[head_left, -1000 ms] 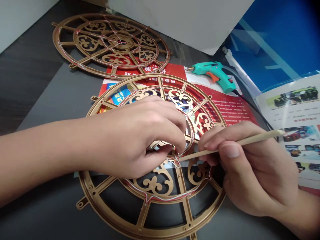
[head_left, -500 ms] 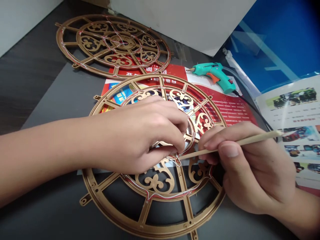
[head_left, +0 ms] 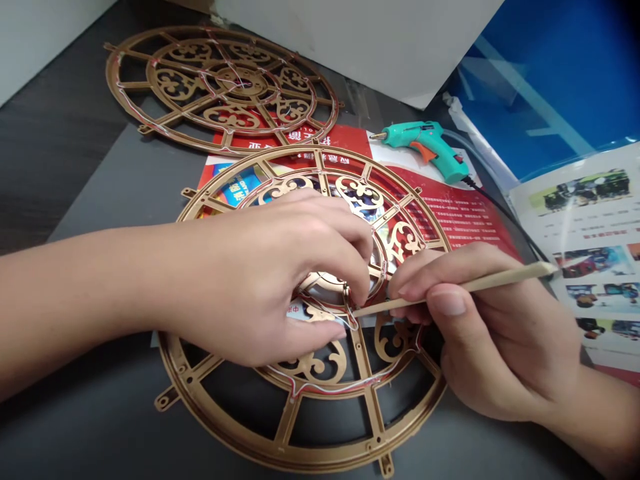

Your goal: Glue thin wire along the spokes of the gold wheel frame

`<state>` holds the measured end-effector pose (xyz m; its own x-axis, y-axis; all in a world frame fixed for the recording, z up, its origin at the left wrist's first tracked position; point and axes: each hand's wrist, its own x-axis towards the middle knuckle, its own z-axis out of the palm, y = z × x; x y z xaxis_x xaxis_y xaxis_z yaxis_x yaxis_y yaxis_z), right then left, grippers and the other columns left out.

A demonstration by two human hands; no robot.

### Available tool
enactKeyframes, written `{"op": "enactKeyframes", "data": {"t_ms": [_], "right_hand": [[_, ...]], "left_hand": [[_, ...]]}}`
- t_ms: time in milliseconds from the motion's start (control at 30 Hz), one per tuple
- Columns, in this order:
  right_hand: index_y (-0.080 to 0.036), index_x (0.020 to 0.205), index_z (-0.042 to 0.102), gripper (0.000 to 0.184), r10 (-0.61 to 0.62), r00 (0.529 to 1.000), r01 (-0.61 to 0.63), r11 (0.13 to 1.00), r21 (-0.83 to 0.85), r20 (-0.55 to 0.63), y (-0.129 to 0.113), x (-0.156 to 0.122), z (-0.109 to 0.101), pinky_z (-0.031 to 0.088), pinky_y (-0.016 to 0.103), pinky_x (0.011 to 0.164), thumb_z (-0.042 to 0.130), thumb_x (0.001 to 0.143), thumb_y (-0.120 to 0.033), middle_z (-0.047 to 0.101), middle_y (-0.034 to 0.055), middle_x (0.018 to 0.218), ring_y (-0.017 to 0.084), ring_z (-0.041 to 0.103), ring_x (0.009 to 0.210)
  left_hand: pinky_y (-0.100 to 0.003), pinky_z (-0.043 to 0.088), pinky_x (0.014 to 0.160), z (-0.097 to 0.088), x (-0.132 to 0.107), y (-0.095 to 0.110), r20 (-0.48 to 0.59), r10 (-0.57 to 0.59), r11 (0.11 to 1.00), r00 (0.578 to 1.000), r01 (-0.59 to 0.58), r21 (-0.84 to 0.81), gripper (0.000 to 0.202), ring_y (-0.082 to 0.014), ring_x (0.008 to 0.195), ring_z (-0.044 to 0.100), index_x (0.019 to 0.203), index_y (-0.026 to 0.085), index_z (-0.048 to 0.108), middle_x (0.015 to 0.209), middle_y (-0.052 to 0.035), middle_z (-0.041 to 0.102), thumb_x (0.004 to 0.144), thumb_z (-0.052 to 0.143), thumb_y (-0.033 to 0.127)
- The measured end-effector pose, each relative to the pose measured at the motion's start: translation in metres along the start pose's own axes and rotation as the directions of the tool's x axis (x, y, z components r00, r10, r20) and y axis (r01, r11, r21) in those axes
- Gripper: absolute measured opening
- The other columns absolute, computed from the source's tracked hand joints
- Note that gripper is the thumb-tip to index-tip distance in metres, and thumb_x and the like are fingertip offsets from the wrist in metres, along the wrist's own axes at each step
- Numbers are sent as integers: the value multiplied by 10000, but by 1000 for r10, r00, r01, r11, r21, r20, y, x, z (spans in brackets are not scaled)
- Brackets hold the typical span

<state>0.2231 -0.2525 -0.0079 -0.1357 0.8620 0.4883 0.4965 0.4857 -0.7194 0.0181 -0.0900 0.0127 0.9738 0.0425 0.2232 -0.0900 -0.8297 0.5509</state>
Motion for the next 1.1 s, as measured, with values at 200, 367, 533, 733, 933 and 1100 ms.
{"op": "enactKeyframes", "data": {"t_ms": [200, 367, 533, 733, 933, 1100], "right_hand": [[-180, 1096, 637, 85, -72, 997, 73, 996, -40, 40, -1, 5, -2, 594, 268, 632, 593, 1064, -115, 692, 47, 915, 152, 731, 825], [-195, 1086, 644, 87, -60, 997, 62, 997, -49, 39, -3, 6, -1, 606, 276, 649, 580, 1075, -138, 698, 42, 897, 160, 736, 824], [-181, 1072, 659, 66, -52, 999, 53, 998, -27, 14, -1, 6, 1, 597, 269, 624, 604, 1067, -145, 700, 46, 882, 165, 748, 830], [-204, 1084, 672, 98, -52, 999, 52, 999, -12, 7, -2, 7, 1, 591, 280, 592, 594, 1064, -148, 704, 50, 861, 173, 734, 785], [-206, 1077, 674, 100, -58, 998, 58, 998, -8, -9, -1, 5, 1, 616, 313, 644, 608, 1050, -135, 723, 59, 886, 196, 748, 841], [-197, 1064, 671, 75, -71, 997, 71, 997, -17, -11, 1, 7, 1, 634, 310, 680, 625, 1047, -140, 719, 48, 867, 194, 757, 844]], "left_hand": [[-343, 459, 1014, 3, 2, -7, -32, 42, 998, 999, -43, -37, 153, -177, 978, 677, 883, 278, 823, 1070, 0, 774, 975, 711, 228], [-342, 459, 998, 4, 2, -4, -41, 26, 999, 999, -27, -28, 168, -170, 964, 677, 841, 274, 816, 1049, 6, 771, 972, 721, 229], [-330, 431, 1048, 3, 3, 2, -30, -21, 998, 999, 19, -61, 187, -139, 995, 664, 881, 269, 833, 1027, 32, 760, 971, 719, 152], [-292, 461, 855, -2, 7, 4, -5, -19, 996, 1000, 18, -87, 181, -118, 870, 662, 851, 226, 829, 962, 30, 775, 972, 736, 129], [-295, 463, 834, -3, 5, 8, 19, -52, 997, 998, 52, -49, 210, -119, 894, 634, 849, 220, 820, 993, 23, 751, 983, 694, 118], [-289, 467, 860, -3, 5, 6, 19, -9, 999, 1000, 10, -35, 210, -117, 917, 660, 938, 219, 836, 1004, 22, 773, 995, 676, 96]]}}
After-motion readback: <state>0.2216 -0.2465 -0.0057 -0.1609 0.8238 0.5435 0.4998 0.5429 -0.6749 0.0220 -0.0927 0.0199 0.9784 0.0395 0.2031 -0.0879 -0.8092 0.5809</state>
